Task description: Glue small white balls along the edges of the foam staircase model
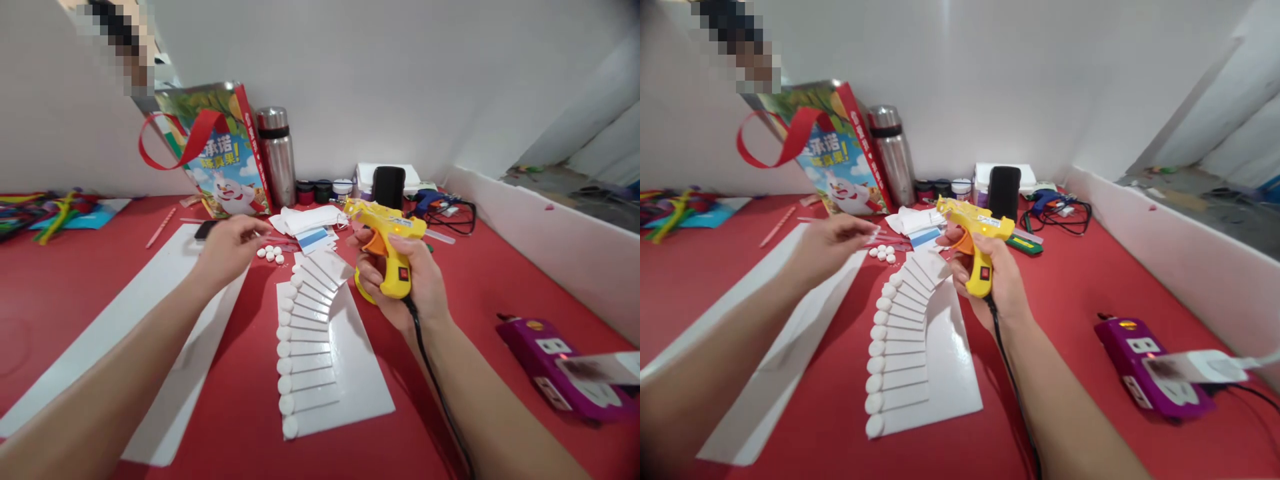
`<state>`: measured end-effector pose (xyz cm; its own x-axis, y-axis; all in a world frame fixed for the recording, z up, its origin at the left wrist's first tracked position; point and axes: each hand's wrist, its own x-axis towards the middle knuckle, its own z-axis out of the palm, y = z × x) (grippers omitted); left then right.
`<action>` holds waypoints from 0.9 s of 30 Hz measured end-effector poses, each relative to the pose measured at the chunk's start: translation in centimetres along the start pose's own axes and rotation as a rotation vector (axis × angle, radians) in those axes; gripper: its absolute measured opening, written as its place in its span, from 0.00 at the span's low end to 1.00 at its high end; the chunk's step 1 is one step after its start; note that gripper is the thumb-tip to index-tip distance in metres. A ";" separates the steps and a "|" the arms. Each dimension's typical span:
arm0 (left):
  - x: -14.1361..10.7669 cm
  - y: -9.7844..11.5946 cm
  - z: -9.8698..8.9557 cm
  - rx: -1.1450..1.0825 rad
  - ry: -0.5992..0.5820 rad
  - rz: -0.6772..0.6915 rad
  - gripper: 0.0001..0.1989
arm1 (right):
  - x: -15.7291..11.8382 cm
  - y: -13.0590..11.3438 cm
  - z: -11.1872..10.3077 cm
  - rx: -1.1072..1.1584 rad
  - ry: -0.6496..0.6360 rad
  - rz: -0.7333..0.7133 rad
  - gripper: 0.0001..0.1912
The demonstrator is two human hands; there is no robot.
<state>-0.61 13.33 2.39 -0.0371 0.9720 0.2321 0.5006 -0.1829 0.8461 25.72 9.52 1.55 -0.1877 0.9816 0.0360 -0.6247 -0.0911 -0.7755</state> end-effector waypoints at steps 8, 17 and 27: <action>1.9 -5.6 2.5 0.507 -0.382 0.388 0.15 | 0.2 0.2 -0.4 0.049 0.024 0.064 0.14; 1.8 -6.2 3.4 0.432 -0.354 0.387 0.10 | 0.4 0.5 -0.7 0.007 0.015 0.067 0.12; -3.1 -1.3 2.4 -1.088 -0.225 -0.433 0.09 | -0.7 0.0 0.3 -0.102 -0.049 0.117 0.12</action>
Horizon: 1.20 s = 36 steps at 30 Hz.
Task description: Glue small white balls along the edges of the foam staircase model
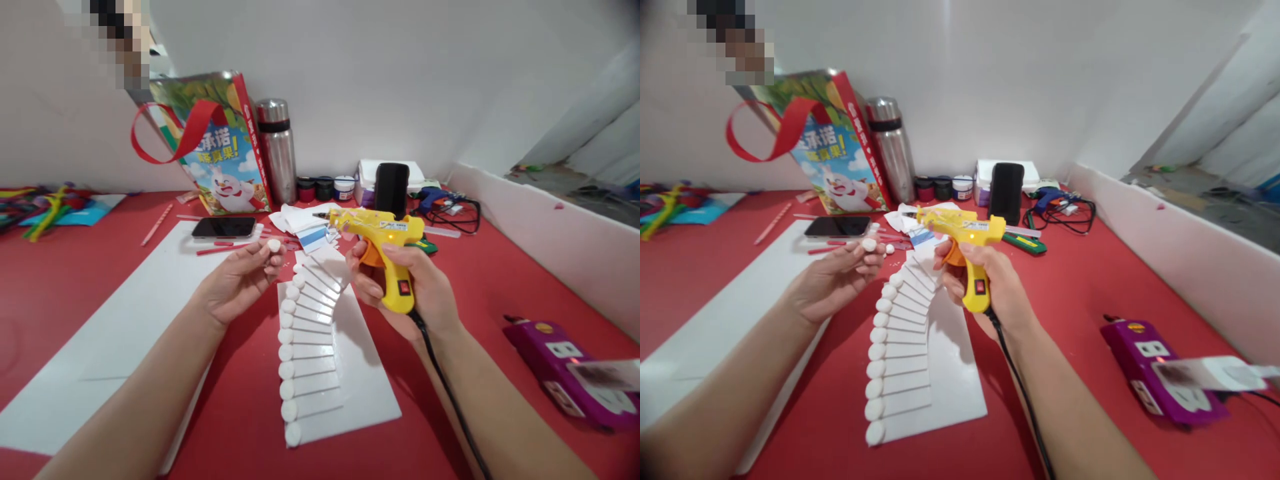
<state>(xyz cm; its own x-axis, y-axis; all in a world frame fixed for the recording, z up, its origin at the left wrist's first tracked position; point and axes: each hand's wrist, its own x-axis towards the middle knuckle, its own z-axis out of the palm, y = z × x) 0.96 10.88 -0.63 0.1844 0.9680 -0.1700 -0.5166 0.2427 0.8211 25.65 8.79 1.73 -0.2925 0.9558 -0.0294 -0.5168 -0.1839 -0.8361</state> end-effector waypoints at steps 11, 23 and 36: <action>-0.9 -0.8 -0.7 -0.130 -0.092 -0.028 0.09 | -0.9 1.0 0.8 -0.311 -0.069 0.116 0.15; -0.9 -1.0 -0.6 -0.128 -0.138 -0.024 0.11 | -1.5 1.5 1.2 -0.345 -0.009 0.147 0.17; -0.8 -1.3 -0.6 -0.107 -0.129 -0.034 0.10 | -1.4 1.6 0.9 -0.362 -0.046 0.142 0.19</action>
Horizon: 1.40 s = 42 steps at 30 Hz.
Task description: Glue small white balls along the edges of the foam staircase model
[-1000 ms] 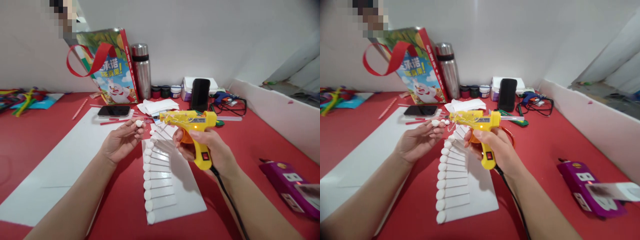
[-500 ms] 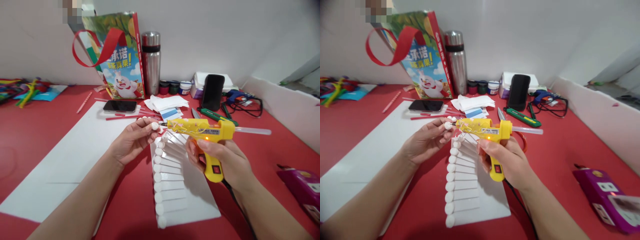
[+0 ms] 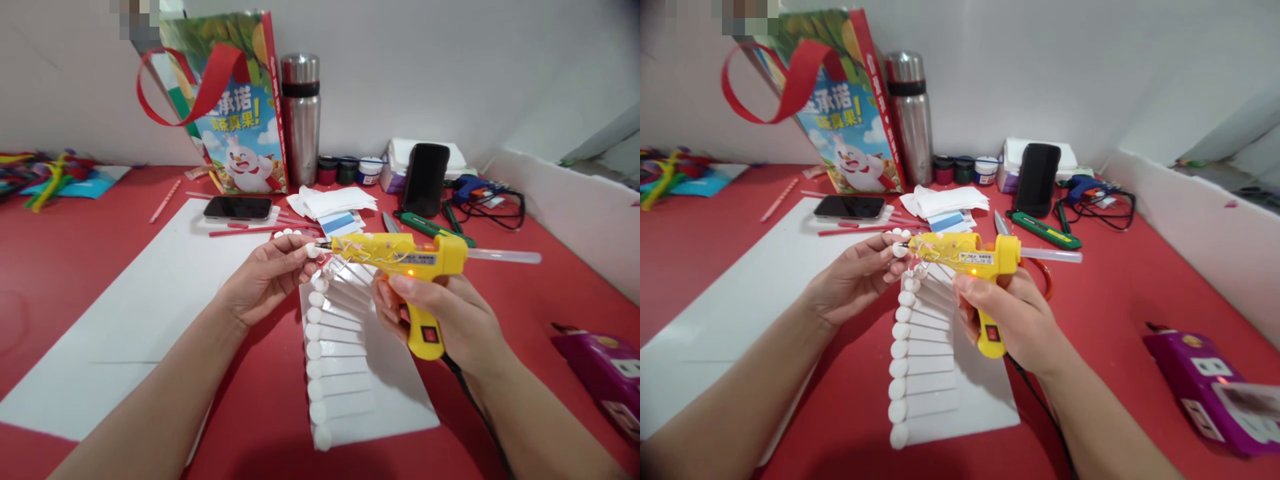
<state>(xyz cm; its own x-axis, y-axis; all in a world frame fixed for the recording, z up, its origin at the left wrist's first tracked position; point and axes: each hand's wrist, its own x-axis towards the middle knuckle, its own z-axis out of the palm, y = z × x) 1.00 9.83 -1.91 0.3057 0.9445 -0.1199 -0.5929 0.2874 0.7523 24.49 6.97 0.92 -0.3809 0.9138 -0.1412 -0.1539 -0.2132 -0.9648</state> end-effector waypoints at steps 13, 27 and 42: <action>0.1 0.1 0.1 -0.031 0.020 -0.001 0.12 | 0.3 0.7 -0.4 -0.013 -0.045 -0.024 0.21; 0.1 0.1 0.0 -0.014 0.016 0.002 0.12 | 0.5 0.8 -0.4 0.062 -0.059 -0.072 0.16; 0.1 -0.1 0.0 -0.005 -0.007 -0.002 0.09 | 0.3 0.5 0.0 0.024 -0.037 -0.052 0.20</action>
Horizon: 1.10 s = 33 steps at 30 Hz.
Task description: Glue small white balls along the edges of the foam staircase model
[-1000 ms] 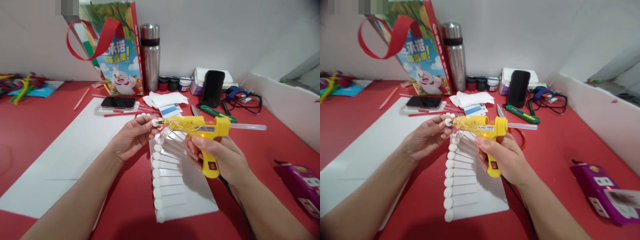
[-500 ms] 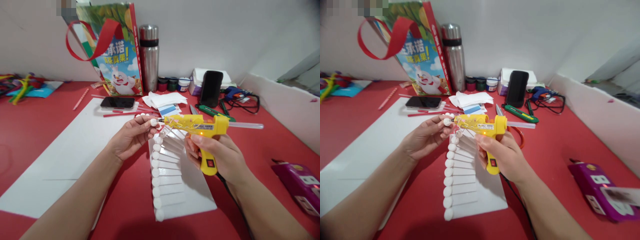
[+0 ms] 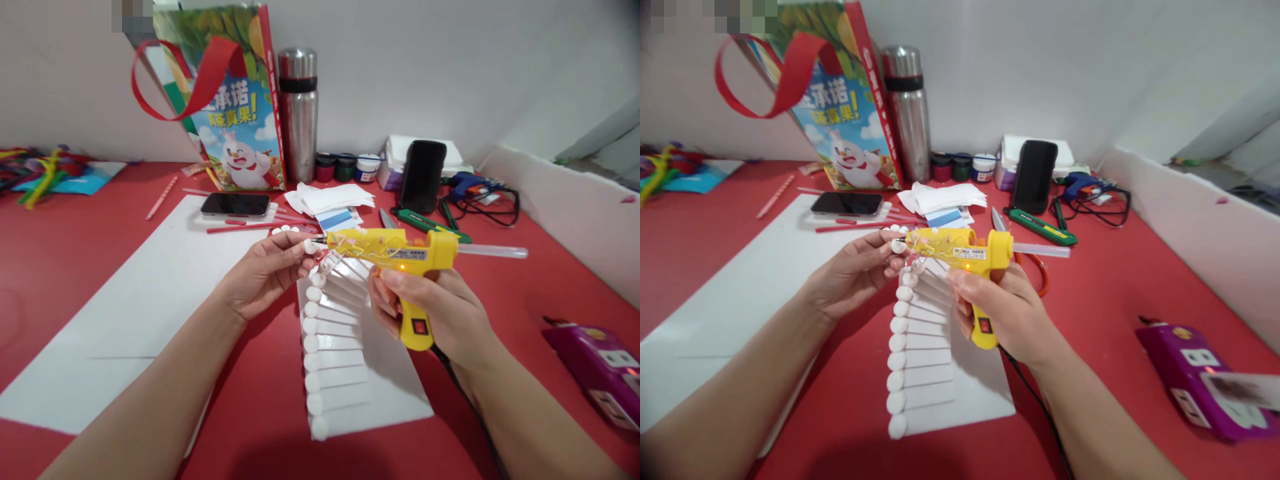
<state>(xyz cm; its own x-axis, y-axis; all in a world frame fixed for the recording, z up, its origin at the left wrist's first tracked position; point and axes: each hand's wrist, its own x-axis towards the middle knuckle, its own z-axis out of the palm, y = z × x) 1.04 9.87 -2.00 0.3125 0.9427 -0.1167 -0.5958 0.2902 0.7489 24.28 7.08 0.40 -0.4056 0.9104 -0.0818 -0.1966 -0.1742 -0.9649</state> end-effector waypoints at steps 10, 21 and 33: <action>0.0 0.1 0.1 0.005 0.024 0.006 0.12 | 0.1 0.0 0.0 0.023 -0.004 -0.013 0.17; -0.1 0.1 0.0 0.000 0.046 0.053 0.10 | 0.2 0.1 -0.2 0.000 0.010 -0.030 0.18; 0.1 0.1 0.3 0.134 0.152 0.195 0.10 | 0.1 -0.4 -0.1 0.060 0.031 -0.005 0.16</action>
<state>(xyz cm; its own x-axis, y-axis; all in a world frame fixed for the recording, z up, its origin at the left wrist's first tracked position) 1.23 9.94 -1.72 0.0808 0.9954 -0.0506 -0.5277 0.0858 0.8451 24.46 7.26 0.73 -0.3768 0.9223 -0.0861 -0.2515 -0.1913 -0.9488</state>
